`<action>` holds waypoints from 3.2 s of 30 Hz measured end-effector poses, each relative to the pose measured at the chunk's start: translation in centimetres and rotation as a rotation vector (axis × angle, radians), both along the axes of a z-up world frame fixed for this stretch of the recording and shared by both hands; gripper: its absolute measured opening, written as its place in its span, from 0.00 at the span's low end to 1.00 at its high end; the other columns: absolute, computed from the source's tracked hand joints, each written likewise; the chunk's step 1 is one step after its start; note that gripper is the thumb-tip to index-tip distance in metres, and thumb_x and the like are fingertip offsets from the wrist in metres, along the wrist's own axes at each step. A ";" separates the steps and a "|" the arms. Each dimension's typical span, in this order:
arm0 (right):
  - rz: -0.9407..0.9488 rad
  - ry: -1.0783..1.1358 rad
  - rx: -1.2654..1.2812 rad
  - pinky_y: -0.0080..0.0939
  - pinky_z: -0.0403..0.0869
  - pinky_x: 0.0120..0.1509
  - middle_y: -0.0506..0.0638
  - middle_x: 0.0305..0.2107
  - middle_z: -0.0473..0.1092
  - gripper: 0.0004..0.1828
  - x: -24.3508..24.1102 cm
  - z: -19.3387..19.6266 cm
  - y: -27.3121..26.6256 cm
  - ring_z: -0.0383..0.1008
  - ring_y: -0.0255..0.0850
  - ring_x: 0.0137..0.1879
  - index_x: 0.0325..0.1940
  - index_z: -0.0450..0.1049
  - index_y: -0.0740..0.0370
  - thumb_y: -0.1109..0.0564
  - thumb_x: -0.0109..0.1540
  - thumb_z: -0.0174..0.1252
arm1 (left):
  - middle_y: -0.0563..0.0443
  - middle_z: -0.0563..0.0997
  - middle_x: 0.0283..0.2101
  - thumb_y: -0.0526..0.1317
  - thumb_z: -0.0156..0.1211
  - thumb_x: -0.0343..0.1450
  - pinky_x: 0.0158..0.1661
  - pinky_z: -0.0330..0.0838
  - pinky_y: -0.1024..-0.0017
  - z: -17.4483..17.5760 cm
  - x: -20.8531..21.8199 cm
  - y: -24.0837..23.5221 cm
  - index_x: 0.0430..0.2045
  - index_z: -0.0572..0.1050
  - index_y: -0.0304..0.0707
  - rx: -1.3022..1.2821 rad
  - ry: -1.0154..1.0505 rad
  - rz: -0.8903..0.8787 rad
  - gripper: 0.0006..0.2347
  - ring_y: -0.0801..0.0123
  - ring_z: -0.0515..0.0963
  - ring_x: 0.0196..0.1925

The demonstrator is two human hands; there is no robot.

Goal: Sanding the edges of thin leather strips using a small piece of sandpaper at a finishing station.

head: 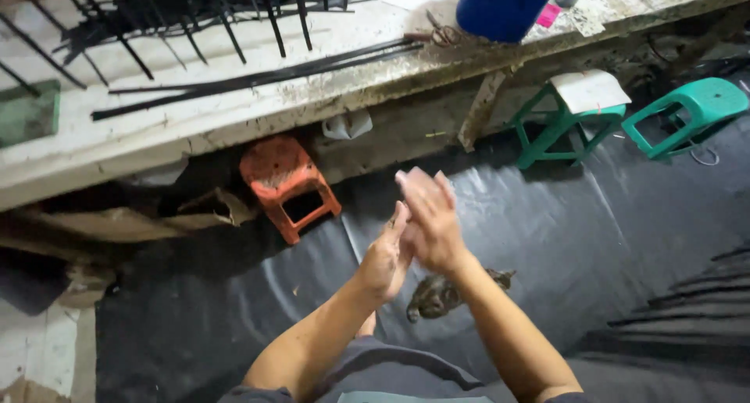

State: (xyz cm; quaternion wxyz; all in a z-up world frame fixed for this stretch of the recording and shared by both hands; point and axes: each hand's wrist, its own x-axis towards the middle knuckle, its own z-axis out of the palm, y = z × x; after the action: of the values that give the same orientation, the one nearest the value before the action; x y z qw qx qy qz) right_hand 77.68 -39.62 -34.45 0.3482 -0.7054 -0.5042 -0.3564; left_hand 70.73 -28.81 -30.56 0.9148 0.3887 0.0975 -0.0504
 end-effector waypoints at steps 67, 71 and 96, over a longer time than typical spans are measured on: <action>0.305 1.384 0.175 0.37 0.78 0.39 0.57 0.25 0.77 0.08 89.3 -2.3 0.5 0.76 0.37 0.31 0.46 0.78 0.72 0.65 0.64 0.63 | 0.40 0.84 0.45 0.36 0.66 0.71 0.49 0.79 0.59 -2.4 85.4 8.0 0.51 0.77 0.33 1.332 -0.353 0.154 0.14 0.49 0.84 0.49; 0.400 1.433 0.395 0.41 0.79 0.34 0.60 0.26 0.76 0.08 90.0 -0.7 -1.8 0.77 0.41 0.29 0.46 0.76 0.76 0.66 0.65 0.59 | 0.40 0.83 0.34 0.33 0.66 0.71 0.35 0.81 0.61 2.8 86.6 6.1 0.46 0.79 0.33 1.399 -0.540 0.204 0.11 0.48 0.85 0.35; 0.614 1.401 0.854 0.39 0.79 0.28 0.62 0.27 0.73 0.12 89.5 -2.0 -0.8 0.79 0.47 0.26 0.50 0.71 0.77 0.68 0.63 0.60 | 0.40 0.84 0.31 0.30 0.67 0.68 0.30 0.81 0.66 6.8 86.8 5.8 0.39 0.81 0.30 1.303 -0.606 0.321 0.07 0.51 0.87 0.34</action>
State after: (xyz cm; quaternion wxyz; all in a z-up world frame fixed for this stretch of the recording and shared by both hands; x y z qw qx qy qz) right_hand 167.19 -40.44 -36.41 0.8928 -0.4043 -0.1654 0.1100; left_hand 157.49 -23.01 -23.79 0.4813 0.8312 -0.0939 0.2620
